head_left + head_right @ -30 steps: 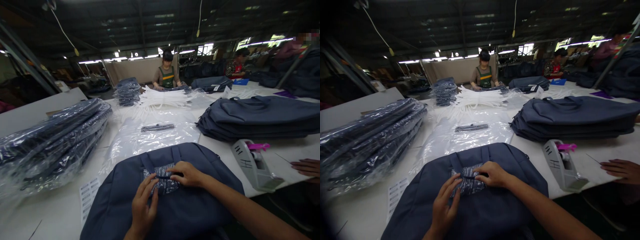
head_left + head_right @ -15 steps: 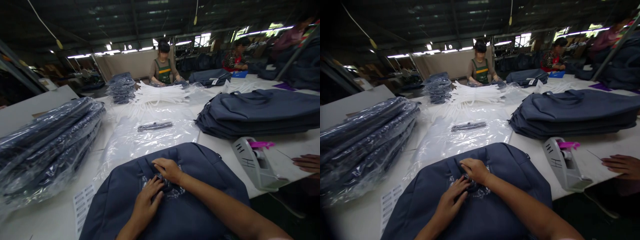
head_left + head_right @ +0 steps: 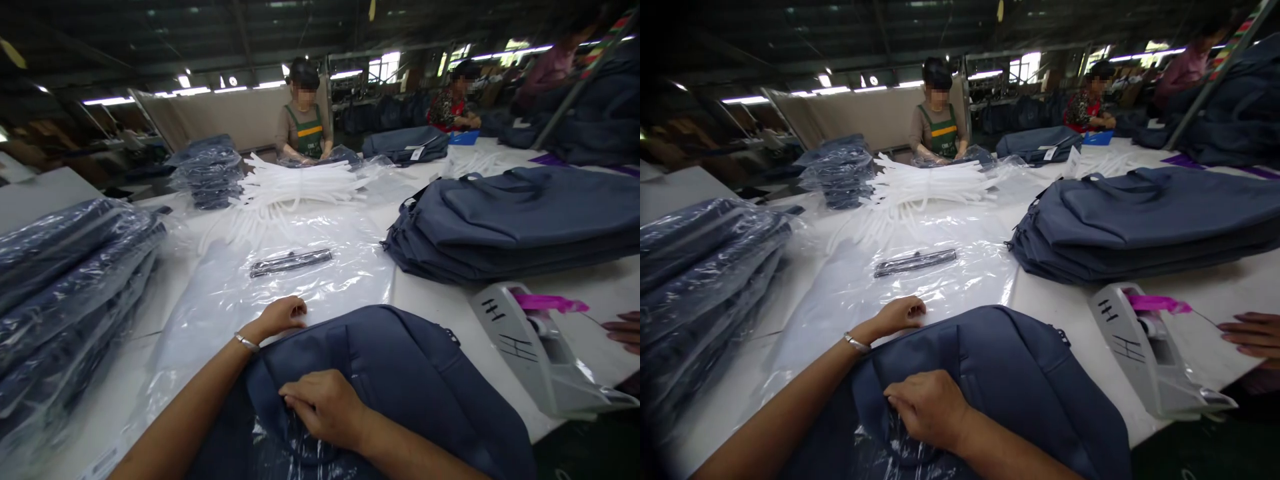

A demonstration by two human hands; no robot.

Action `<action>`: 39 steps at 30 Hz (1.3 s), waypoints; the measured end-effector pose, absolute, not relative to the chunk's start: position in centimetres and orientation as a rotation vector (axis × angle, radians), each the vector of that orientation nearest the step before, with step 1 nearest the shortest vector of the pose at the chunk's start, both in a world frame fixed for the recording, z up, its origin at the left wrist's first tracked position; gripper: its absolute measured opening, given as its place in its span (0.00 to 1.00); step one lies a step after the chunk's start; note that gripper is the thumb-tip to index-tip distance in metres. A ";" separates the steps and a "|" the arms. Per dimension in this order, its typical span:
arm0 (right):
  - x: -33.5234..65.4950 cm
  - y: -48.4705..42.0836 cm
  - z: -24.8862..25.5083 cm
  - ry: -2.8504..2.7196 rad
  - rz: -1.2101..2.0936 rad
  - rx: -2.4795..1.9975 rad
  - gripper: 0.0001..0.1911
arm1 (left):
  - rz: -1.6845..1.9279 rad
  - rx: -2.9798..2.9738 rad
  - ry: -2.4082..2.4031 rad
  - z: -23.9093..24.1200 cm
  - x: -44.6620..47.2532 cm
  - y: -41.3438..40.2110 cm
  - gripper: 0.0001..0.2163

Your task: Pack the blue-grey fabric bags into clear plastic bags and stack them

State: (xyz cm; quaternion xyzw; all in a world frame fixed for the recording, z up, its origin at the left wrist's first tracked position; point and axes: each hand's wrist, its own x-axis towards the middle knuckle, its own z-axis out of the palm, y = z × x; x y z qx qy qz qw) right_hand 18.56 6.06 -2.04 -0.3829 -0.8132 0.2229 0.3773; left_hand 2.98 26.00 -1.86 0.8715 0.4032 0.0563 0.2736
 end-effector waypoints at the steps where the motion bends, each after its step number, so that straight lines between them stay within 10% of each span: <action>1: 18.6 6.1 -2.0 -2.080 0.589 -0.979 0.12 | 0.122 2.335 1.065 -2.4 3.3 26.7 0.15; 15: 20.0 6.6 0.2 -1.690 0.978 -0.889 0.13 | 0.269 2.215 1.133 -2.4 3.6 29.2 0.18; 28: 25.0 23.3 1.4 -2.090 0.411 -1.489 0.33 | 0.633 2.110 1.055 -0.5 3.9 28.4 0.18; 35: 27.2 26.3 -0.6 -2.343 0.468 -1.637 0.11 | 0.784 2.172 1.118 -0.1 3.7 28.4 0.15; 39: 32.6 25.7 -0.9 -2.348 0.405 -1.773 0.23 | 0.910 2.197 1.180 0.2 3.5 28.4 0.16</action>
